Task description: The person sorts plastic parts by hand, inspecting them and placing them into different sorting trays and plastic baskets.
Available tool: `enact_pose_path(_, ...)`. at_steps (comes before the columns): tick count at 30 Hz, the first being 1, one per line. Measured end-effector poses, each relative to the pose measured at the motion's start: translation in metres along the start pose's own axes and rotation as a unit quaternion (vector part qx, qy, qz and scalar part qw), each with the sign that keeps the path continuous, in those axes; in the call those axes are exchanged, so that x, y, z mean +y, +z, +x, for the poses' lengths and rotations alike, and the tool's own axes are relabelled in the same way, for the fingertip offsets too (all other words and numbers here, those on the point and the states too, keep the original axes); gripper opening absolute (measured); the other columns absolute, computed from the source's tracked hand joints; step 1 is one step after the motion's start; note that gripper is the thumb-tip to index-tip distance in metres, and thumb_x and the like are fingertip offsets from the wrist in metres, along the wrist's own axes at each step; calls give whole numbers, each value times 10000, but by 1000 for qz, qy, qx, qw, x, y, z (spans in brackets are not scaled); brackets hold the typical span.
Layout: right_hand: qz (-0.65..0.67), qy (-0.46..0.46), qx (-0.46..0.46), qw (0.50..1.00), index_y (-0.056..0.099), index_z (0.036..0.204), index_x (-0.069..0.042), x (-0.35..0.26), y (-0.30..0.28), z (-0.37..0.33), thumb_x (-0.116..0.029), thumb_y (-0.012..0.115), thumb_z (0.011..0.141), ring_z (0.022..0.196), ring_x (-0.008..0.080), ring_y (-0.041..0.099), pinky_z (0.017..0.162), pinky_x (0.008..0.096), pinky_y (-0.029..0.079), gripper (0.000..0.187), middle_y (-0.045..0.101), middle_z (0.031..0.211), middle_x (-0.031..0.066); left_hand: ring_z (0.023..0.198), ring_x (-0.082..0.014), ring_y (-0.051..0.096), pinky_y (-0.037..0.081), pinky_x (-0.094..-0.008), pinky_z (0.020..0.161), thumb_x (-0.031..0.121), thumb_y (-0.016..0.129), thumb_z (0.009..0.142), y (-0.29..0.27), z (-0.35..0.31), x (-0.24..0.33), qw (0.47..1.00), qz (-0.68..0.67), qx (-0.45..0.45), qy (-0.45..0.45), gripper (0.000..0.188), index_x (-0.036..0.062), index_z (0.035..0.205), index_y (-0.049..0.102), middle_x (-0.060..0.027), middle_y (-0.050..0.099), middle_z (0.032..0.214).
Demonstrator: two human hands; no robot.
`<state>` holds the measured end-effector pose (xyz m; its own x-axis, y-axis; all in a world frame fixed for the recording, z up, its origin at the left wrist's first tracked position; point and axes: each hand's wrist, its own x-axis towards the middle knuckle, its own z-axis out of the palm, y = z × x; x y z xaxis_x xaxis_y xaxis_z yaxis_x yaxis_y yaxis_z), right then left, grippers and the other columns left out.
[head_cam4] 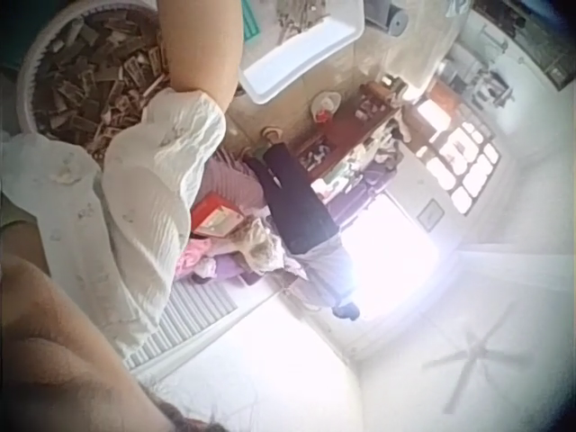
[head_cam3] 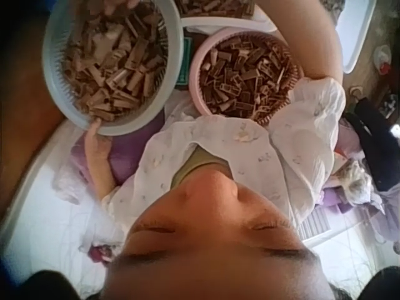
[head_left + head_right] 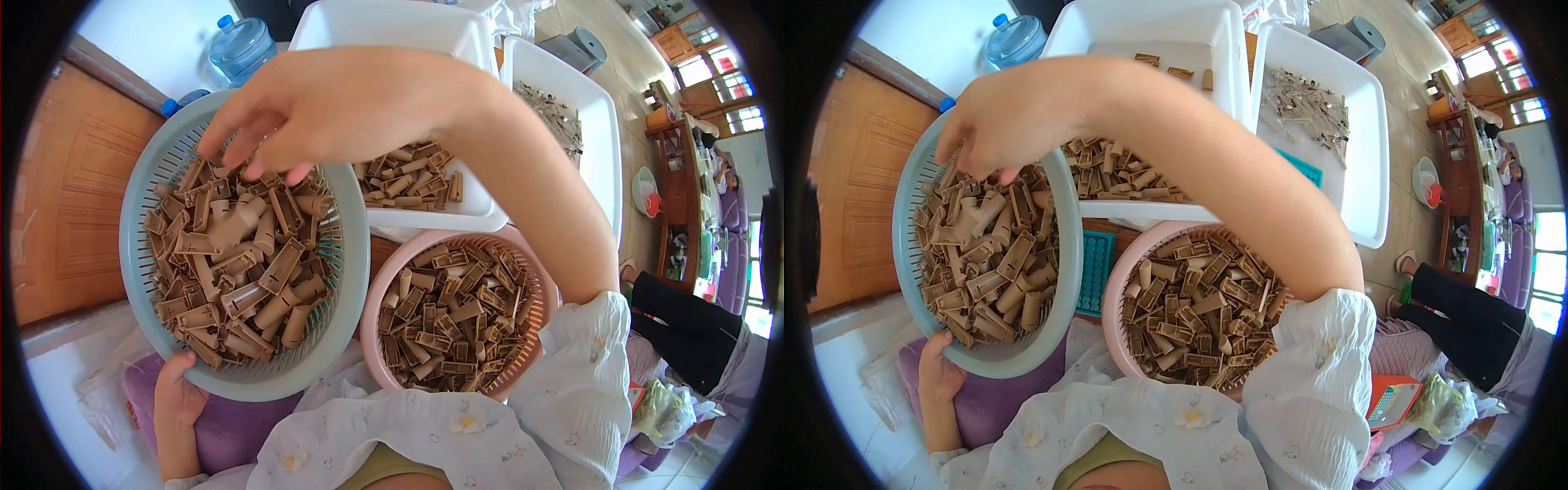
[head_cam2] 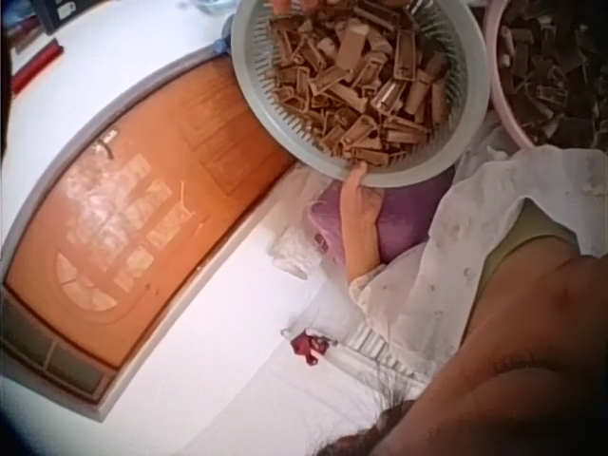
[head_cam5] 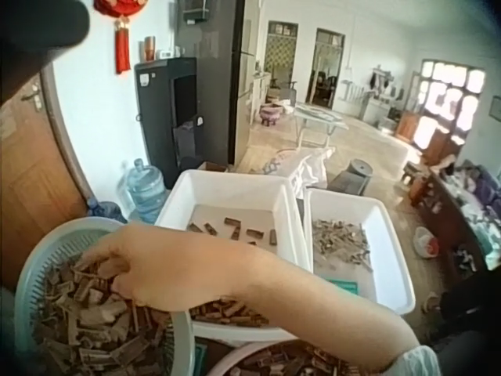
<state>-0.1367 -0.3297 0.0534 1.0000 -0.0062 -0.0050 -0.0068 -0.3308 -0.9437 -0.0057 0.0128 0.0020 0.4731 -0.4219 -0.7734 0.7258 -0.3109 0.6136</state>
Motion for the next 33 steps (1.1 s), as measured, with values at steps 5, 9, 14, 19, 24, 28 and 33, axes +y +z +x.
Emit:
enact_pose_path(5, -294, 53, 111, 948, 559, 1036, -77, 61, -49, -20, -168, 549, 745, 744, 178, 581, 684, 289, 469, 306, 606, 835, 102, 912, -252, 575, 479, -391, 795, 119, 553, 724, 3, 2, 1, 1000, -2, -5, -14, 376, -9, 1070, 486, -123, 577, 1010)
enact_pose_path(9, -476, 253, -39, 841, 566, 878, -68, 158, -39, -59, -155, 694, 638, 929, 270, 511, 743, 371, 451, 285, 524, 915, 121, 907, -253, 578, 483, -394, 786, 120, 560, 719, 5, 2, 2, 1000, 5, 3, -16, 372, -11, 1060, 492, -125, 576, 1012)
enact_pose_path(14, -576, 215, -80, 784, 533, 971, 0, 199, -22, -80, -34, 577, 707, 935, 287, 545, 740, 357, 479, 270, 535, 998, 145, 901, -253, 582, 489, -387, 780, 125, 568, 714, 3, 2, 1, 1000, -2, -11, -16, 404, -16, 1083, 482, -127, 581, 1005)
enact_pose_path(19, -424, 241, 6, 873, 476, 1014, -25, 164, -24, -77, -65, 552, 729, 851, 294, 558, 736, 371, 470, 298, 548, 905, 143, 900, -251, 584, 495, -381, 772, 131, 572, 711, 7, 1, 1, 1000, 0, -9, -13, 433, -21, 1104, 473, -129, 585, 1001)
enact_pose_path(24, -452, 179, -78, 870, 466, 943, -19, 180, -1, -89, -78, 517, 744, 819, 308, 552, 715, 400, 454, 214, 553, 811, 149, 902, -251, 584, 496, -381, 769, 138, 579, 705, 6, 2, 1, 1000, 4, -8, -13, 441, -22, 1102, 474, -134, 582, 1013)
enact_pose_path(28, -448, 251, -95, 853, 479, 968, -32, 172, -9, -79, -61, 524, 735, 846, 313, 548, 713, 405, 455, 239, 555, 853, 135, 900, -253, 585, 498, -387, 763, 142, 580, 704, 3, 3, -1, 1000, 5, 1, -12, 445, -23, 1103, 473, -135, 583, 1009)
enact_pose_path(33, -481, 200, 53, 852, 500, 949, -50, 170, -54, -80, -30, 494, 744, 828, 327, 552, 700, 413, 458, 206, 556, 871, 122, 897, -259, 587, 500, -397, 754, 138, 574, 708, 5, 1, 1, 1000, 5, -8, -10, 445, -31, 1106, 469, -142, 583, 1013)
